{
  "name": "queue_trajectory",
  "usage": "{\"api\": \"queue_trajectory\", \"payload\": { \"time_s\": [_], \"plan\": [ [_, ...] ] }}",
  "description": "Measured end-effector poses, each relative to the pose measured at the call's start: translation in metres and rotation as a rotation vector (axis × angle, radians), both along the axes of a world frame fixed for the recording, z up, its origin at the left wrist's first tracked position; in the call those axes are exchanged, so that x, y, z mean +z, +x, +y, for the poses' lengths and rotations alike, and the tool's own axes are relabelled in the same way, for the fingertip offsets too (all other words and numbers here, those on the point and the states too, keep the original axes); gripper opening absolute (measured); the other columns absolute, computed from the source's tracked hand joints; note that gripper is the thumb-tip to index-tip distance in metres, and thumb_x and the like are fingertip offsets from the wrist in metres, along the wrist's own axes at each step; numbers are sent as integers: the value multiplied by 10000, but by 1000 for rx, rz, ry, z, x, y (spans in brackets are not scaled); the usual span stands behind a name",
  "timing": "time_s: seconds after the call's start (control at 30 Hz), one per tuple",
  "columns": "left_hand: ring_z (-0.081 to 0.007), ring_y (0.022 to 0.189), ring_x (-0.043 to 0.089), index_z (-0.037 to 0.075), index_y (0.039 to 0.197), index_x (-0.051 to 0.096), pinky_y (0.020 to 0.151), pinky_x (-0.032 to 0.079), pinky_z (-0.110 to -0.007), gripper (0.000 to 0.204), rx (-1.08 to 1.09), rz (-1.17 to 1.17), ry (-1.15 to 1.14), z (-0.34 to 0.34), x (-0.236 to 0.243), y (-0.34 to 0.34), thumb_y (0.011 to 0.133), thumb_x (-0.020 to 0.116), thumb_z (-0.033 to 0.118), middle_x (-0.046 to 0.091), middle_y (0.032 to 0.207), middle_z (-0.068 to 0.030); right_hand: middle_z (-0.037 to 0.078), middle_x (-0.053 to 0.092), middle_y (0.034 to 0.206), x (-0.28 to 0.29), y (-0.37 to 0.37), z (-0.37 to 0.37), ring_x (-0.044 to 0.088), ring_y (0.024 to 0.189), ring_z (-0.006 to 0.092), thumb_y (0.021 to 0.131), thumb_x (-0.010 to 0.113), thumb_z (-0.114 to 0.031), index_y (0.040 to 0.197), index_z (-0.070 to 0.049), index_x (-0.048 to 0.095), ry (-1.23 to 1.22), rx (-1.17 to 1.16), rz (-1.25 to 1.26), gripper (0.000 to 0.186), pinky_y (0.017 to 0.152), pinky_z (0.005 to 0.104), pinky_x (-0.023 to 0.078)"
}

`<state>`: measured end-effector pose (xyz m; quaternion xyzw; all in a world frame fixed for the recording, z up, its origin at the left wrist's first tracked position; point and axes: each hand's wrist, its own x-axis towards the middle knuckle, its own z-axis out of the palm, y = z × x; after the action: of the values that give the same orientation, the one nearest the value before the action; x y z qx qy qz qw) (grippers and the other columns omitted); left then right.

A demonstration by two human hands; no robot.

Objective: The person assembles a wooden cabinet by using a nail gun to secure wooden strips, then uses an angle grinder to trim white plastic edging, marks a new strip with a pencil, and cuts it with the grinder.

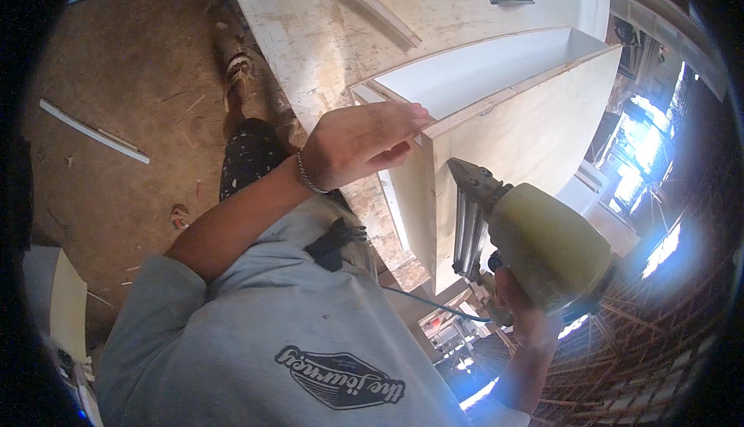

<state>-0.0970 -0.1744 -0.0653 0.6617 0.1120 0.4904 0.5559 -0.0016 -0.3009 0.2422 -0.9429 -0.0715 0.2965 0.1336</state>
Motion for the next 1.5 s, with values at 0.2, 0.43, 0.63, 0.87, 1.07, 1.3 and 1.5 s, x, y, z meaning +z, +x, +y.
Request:
{"api": "queue_trajectory", "payload": {
  "time_s": [0.2, 0.43, 0.63, 0.87, 1.07, 1.3, 1.5],
  "plan": [
    [-236, 960, 753, 55, 1284, 655, 815, 628, -329, 578, -4, 13, -15, -1, 1, -1, 737, 834, 1, 717, 1230, -111, 283, 688, 1140, 0, 16, -40, 539, 507, 124, 845, 742, -39, 1372, 91, 485, 8, 281, -73, 600, 445, 274, 464],
    [-228, 950, 754, 54, 1284, 655, 808, 628, -323, 585, 4, 6, -22, -2, 0, 0, 730, 833, -7, 725, 1213, -108, 229, 697, 1143, 5, 16, -35, 591, 690, 169, 812, 798, -97, 1341, 32, 532, -119, 337, -81, 607, 600, 322, 495],
    [-227, 960, 752, 60, 1284, 656, 811, 628, -327, 586, 34, 9, -24, -3, 1, 1, 729, 831, -10, 725, 1213, -103, 104, 722, 1152, 3, 8, -22, 694, 1027, 228, 786, 884, -187, 1249, -53, 668, -98, 71, -51, 528, 866, 388, 560],
    [-243, 1034, 732, 77, 1262, 669, 867, 624, -342, 545, 22, 20, -39, -7, -4, 0, 746, 817, -18, 704, 1255, -107, 300, 684, 1117, -11, 0, -22, 577, 507, 141, 839, 764, -70, 1362, 103, 473, 114, 107, -42, 624, 435, 278, 469],
    [-247, 1091, 703, 92, 1237, 689, 906, 611, -355, 525, 10, 46, -85, -9, -3, -1, 738, 823, -5, 695, 1233, -87, 288, 689, 1093, -13, 0, -21, 574, 500, 138, 863, 772, -81, 1341, 126, 486, 169, 118, -25, 594, 425, 268, 461],
    [-211, 1071, 689, 123, 1238, 705, 885, 607, -342, 552, 32, 79, -89, -13, -3, -1, 713, 839, 14, 694, 1183, -37, 278, 692, 1078, -11, -4, -12, 565, 491, 129, 865, 787, -98, 1298, 136, 524, 182, 111, 4, 558, 418, 268, 458],
    [-204, 1064, 685, 125, 1243, 707, 885, 603, -342, 559, 30, 83, -103, -14, -2, -1, 711, 837, 16, 694, 1168, -25, 284, 696, 1057, -11, -4, -12, 568, 484, 130, 866, 777, -91, 1300, 132, 519, 154, 171, -21, 551, 419, 262, 453]
  ]
}}
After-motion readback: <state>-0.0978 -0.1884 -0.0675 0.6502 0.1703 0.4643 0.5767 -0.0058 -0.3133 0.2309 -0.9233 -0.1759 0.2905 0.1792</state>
